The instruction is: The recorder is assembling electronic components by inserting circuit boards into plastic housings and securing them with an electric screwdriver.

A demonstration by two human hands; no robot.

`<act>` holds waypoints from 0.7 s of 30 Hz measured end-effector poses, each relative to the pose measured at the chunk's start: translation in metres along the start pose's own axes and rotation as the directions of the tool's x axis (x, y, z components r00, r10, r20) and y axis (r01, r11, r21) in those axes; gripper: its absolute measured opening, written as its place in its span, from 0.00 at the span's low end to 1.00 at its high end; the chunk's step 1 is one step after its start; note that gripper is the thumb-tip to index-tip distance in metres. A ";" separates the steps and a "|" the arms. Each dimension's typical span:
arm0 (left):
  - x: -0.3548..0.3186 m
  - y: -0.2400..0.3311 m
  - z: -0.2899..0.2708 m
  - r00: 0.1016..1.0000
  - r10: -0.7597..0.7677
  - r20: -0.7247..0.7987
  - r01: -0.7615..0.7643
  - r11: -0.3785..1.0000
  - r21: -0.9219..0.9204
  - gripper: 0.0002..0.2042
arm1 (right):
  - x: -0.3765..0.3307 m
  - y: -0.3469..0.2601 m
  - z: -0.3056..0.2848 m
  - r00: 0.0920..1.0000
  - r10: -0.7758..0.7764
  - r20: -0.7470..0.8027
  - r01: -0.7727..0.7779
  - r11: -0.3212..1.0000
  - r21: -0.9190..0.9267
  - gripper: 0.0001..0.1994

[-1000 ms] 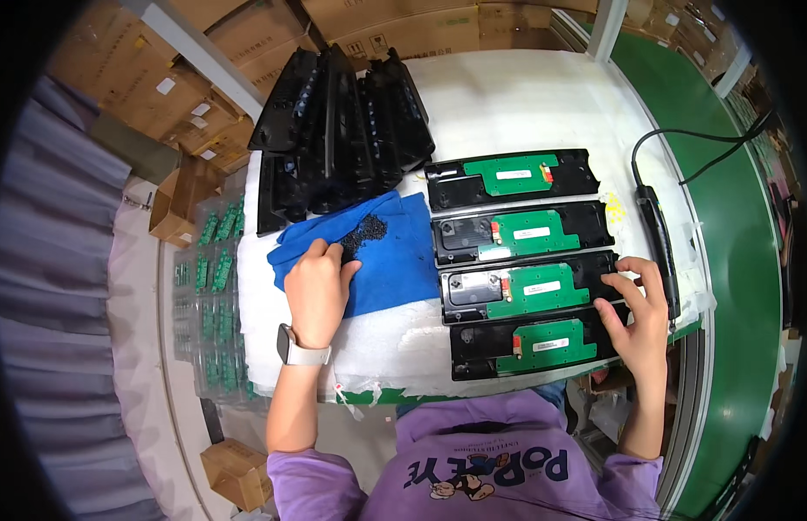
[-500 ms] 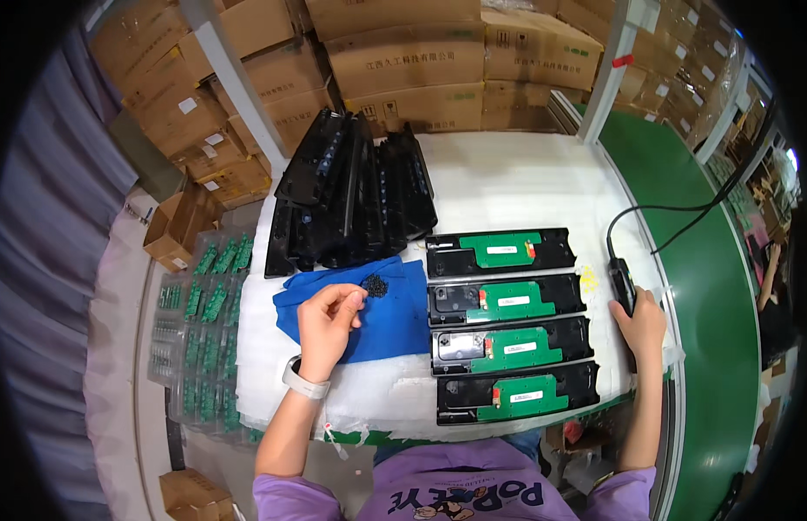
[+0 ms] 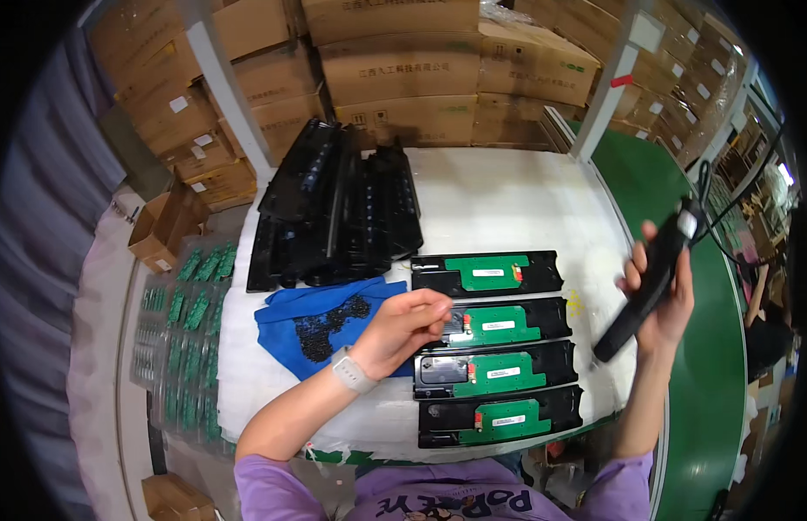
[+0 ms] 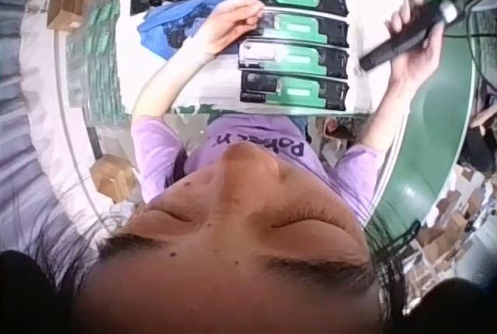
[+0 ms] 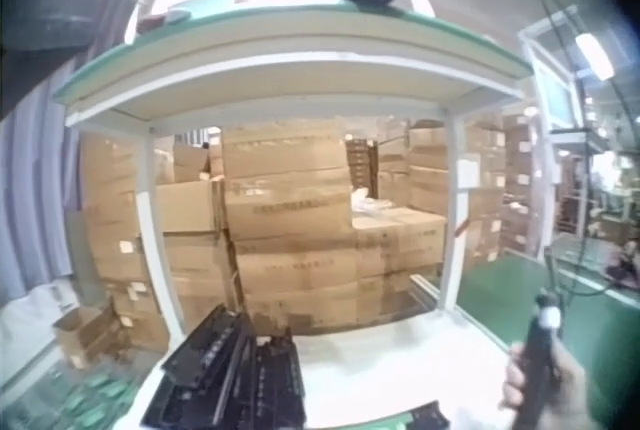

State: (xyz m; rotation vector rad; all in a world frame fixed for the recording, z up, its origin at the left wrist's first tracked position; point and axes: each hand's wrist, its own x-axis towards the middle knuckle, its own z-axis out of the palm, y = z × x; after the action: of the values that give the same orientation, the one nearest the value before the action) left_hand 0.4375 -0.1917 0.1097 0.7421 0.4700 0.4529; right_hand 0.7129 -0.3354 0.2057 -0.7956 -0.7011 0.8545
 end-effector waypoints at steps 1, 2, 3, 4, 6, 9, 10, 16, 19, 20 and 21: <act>0.008 -0.001 0.007 0.999 -0.014 0.032 0.013 1.000 0.022 0.07 | 0.012 0.001 0.026 0.999 0.027 0.024 -0.030 0.990 0.141 0.27; 0.015 0.000 0.018 0.998 -0.008 0.058 0.006 0.999 0.035 0.08 | 0.026 0.007 0.037 0.988 -0.004 0.155 -0.026 0.981 0.191 0.27; 0.023 -0.002 0.025 0.997 -0.028 0.072 0.026 0.999 0.036 0.08 | 0.038 0.010 0.044 0.960 -0.044 0.275 -0.024 0.971 0.237 0.28; 0.032 -0.003 0.031 0.995 -0.026 0.093 0.024 0.999 0.022 0.08 | 0.047 0.015 0.055 0.953 -0.069 0.294 -0.006 0.969 0.245 0.28; 0.041 -0.008 0.036 0.992 -0.008 0.130 0.011 1.000 -0.021 0.10 | 0.058 0.025 0.067 0.924 -0.112 0.366 0.017 0.967 0.254 0.29; 0.042 -0.013 0.032 0.990 -0.061 0.124 0.066 0.997 -0.037 0.11 | 0.063 0.042 0.067 0.900 -0.165 0.403 0.092 0.977 0.194 0.26; 0.040 -0.015 0.030 0.994 -0.057 0.095 0.060 0.998 -0.027 0.11 | 0.063 0.047 0.062 0.898 -0.172 0.405 0.091 0.973 0.211 0.25; 0.044 -0.020 0.016 0.994 -0.076 0.080 0.078 0.997 -0.011 0.12 | 0.063 0.060 0.056 0.943 -0.120 0.312 0.028 0.959 0.283 0.19; 0.043 -0.020 0.012 0.995 -0.076 0.066 0.076 0.997 0.015 0.12 | 0.063 0.066 0.055 0.944 -0.118 0.309 0.034 0.964 0.265 0.18; 0.043 -0.019 0.010 0.996 -0.066 0.067 0.064 0.997 0.034 0.12 | 0.063 0.068 0.055 0.942 -0.119 0.314 0.038 0.967 0.252 0.18; 0.043 -0.019 0.010 0.996 -0.054 0.070 0.051 0.997 0.051 0.11 | 0.063 0.068 0.054 0.940 -0.118 0.321 0.041 0.971 0.238 0.18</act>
State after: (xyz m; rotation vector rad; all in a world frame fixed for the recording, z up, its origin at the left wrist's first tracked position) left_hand 0.4820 -0.1860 0.0919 0.7885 0.4342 0.3659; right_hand 0.6740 -0.2364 0.1907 -0.4153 -0.9084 0.9872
